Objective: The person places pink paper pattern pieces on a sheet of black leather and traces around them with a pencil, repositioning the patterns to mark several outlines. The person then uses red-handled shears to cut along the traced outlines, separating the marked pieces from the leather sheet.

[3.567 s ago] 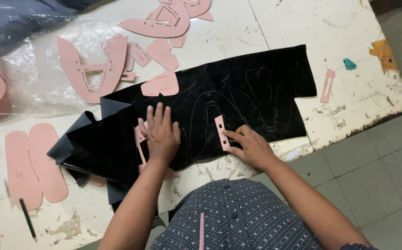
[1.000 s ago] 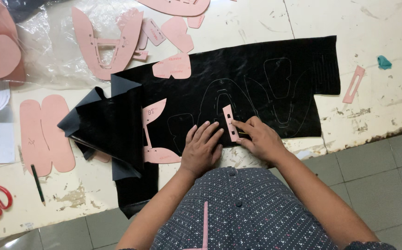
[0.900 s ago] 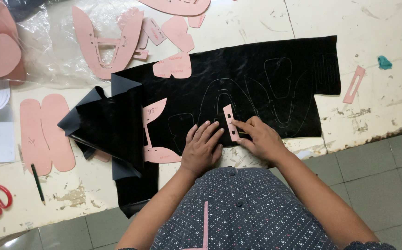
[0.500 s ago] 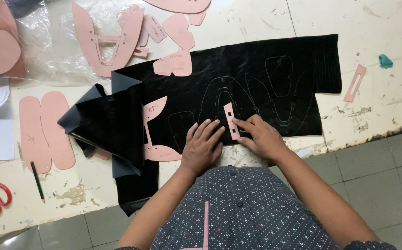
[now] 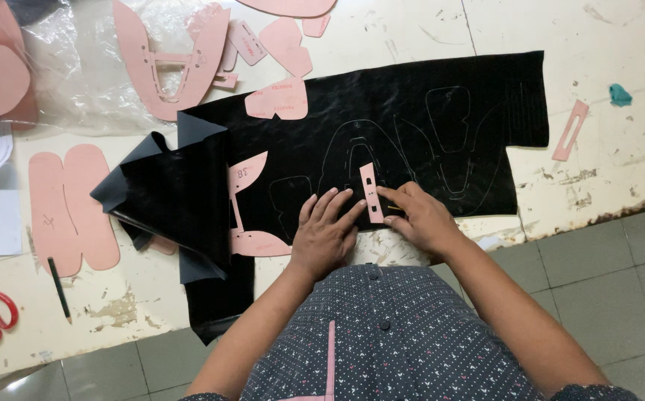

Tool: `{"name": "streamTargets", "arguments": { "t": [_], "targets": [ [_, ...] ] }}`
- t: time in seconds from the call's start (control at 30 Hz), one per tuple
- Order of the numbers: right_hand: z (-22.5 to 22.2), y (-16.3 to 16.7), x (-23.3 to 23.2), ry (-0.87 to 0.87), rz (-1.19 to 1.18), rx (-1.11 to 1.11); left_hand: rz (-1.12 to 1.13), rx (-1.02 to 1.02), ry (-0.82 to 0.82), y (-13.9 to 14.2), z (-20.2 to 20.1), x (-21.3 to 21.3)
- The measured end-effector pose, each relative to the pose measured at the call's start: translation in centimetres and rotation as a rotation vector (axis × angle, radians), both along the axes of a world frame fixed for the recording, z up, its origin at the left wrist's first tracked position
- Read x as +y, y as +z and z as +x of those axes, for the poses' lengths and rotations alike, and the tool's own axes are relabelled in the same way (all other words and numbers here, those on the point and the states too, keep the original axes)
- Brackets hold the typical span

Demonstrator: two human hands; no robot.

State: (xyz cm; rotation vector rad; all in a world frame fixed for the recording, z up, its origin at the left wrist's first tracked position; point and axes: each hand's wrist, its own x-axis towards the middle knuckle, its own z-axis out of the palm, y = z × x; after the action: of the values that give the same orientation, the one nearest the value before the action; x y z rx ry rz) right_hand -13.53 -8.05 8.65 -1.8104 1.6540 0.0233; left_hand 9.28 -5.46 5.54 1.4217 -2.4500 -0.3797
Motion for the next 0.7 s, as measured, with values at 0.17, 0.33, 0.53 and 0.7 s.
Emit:
{"name": "streamTargets", "arguments": {
  "t": [0.17,0.33,0.53,0.7],
  "targets": [
    [0.00,0.24,0.11,0.023,-0.058,-0.035,-0.014,0.003,0.004,-0.22,0.07,0.02],
    [0.24,0.29,0.20,0.028,-0.078,-0.006,-0.009,-0.008,0.005,-0.28,0.08,0.02],
    [0.41,0.29,0.03,0.039,-0.059,0.041,-0.024,-0.004,0.003,-0.36,0.09,-0.06],
    [0.57,0.38,-0.09,0.035,-0.025,0.074,-0.017,0.008,0.009,-0.46,0.05,-0.13]
  ]
}}
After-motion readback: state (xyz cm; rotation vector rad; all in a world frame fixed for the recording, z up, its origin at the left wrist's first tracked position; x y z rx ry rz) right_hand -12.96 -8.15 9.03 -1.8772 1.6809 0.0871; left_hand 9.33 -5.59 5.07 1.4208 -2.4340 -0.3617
